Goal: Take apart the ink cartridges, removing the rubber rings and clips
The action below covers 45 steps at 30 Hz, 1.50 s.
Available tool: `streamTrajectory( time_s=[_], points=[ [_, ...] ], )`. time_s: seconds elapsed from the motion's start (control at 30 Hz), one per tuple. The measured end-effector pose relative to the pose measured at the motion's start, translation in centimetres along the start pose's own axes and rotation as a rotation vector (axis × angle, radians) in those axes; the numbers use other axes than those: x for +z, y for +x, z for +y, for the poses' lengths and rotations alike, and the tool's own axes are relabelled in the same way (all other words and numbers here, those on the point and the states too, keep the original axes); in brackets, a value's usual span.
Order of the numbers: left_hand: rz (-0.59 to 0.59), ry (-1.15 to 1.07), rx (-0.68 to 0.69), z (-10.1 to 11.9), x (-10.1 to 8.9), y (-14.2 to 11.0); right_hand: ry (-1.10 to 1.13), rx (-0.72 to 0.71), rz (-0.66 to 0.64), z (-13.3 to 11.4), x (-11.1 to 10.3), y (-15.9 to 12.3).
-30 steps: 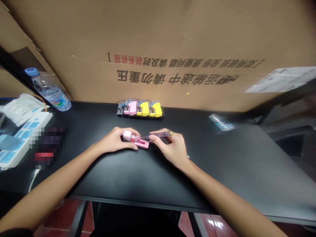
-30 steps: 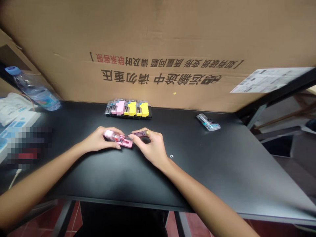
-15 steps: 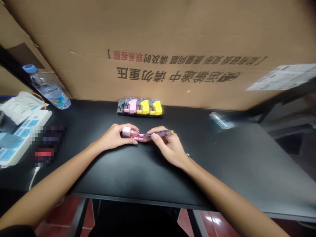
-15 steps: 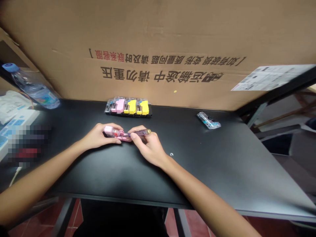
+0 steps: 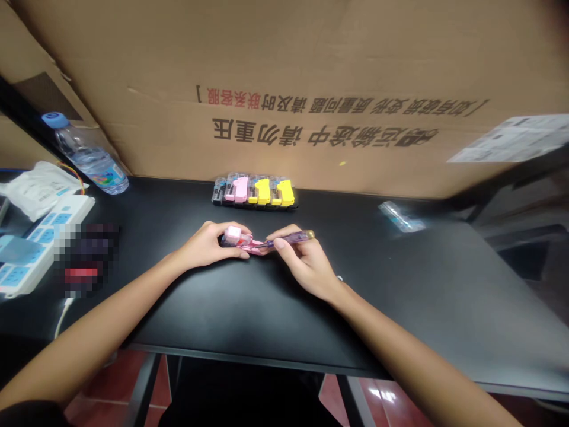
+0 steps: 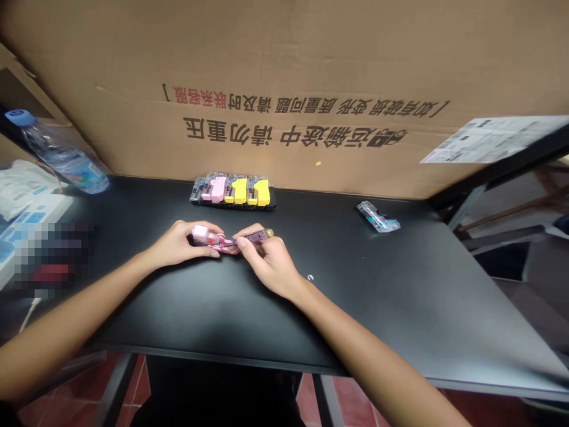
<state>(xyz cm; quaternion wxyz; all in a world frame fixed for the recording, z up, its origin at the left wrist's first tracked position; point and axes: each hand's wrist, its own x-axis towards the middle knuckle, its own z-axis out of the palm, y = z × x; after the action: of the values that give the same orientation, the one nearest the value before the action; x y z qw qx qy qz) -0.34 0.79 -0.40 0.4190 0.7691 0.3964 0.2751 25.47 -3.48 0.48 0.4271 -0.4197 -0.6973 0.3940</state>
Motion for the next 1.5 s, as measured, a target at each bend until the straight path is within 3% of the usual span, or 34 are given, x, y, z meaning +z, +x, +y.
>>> streamTrajectory(
  time_s=[0.7,1.03,1.13,1.33,1.5],
  points=[
    [0.036,0.079,0.035,0.04,-0.07,-0.08,-0.133,-0.035,0.102,-0.36,-0.02,0.08],
    [0.092,0.101,0.103,0.21,-0.44,-0.05,-0.225,-0.130,0.152,-0.38,-0.69,0.22],
    [0.165,0.115,0.059,0.54,-0.63,-0.10,-0.224,-0.150,0.145,-0.39,-0.69,0.23],
    [0.438,0.038,-0.049,0.47,-0.75,-0.01,-0.191,-0.166,-0.073,-0.32,0.10,-0.12],
    [0.473,0.017,-0.063,0.49,-0.80,0.20,-0.267,-0.158,-0.066,0.47,-0.03,0.14]
  ],
)
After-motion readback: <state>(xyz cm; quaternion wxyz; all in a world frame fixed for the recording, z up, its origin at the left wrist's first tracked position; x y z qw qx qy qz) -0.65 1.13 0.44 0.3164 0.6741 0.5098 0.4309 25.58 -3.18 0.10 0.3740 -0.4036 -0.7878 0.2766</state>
